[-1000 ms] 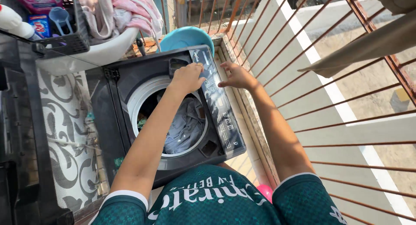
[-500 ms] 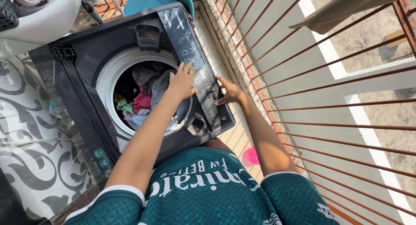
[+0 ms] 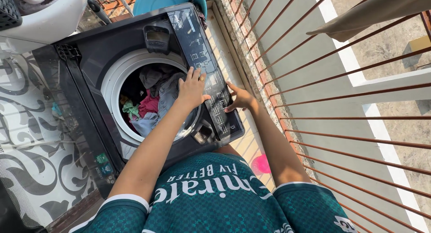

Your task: The person loads various clothes into a top-loading washing machine, adds detergent, and starts the cycle. The person then removes a floral dress and a blue shirt from a clothesline and places them on a nearby surface.

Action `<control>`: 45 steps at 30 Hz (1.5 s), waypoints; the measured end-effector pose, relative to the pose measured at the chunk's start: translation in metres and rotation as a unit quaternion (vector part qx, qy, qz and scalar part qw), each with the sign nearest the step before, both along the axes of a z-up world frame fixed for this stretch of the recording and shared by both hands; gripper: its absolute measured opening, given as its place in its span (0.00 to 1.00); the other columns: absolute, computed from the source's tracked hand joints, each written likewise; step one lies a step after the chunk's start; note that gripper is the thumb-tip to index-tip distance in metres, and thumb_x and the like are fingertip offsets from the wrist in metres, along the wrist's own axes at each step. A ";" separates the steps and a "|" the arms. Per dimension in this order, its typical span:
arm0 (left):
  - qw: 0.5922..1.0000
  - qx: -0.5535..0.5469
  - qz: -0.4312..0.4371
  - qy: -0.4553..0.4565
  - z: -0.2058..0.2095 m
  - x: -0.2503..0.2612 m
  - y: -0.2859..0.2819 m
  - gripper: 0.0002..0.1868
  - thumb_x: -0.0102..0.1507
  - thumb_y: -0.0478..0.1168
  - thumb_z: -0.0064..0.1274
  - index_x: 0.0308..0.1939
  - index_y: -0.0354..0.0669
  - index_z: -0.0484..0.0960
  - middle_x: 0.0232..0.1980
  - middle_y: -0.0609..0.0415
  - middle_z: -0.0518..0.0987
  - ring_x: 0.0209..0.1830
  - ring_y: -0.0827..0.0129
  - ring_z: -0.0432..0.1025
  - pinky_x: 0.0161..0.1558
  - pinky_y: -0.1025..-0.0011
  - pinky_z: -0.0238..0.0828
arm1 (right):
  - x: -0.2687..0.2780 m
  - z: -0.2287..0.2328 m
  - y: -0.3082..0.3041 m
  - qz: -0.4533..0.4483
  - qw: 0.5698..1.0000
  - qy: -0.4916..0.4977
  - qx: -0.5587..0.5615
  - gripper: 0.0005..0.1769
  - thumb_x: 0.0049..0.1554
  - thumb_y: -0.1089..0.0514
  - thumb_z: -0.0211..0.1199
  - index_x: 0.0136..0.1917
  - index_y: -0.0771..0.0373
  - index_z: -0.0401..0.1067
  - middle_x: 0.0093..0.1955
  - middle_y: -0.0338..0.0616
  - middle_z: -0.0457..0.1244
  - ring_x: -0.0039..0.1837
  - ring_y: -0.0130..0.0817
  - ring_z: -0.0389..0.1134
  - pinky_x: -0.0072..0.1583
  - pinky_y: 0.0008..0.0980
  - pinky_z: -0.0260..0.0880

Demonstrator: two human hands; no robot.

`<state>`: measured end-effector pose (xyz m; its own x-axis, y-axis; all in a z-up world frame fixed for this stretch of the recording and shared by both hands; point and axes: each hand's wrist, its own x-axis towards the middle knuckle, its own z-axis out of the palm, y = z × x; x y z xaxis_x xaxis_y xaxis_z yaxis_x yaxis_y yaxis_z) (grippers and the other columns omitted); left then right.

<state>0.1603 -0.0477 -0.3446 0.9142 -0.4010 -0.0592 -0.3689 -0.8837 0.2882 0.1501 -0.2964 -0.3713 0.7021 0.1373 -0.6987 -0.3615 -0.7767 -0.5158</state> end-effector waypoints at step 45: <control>0.889 -0.454 -0.068 -0.001 -0.019 0.047 -0.048 0.13 0.55 0.26 0.64 0.33 0.38 0.73 0.40 0.51 0.76 0.43 0.56 0.73 0.46 0.64 0.72 | 0.029 0.010 0.003 0.138 0.976 -0.053 0.162 0.86 0.30 0.58 0.85 0.80 0.70 0.21 0.62 0.71 0.62 0.68 0.59 0.66 0.67 0.39 0.65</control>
<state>0.2077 -0.0960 -0.3638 0.8531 -0.3901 0.3464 -0.4560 -0.2347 0.8585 0.1795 -0.2929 -0.3613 0.6731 0.5325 -0.5132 -0.0930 -0.6275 -0.7731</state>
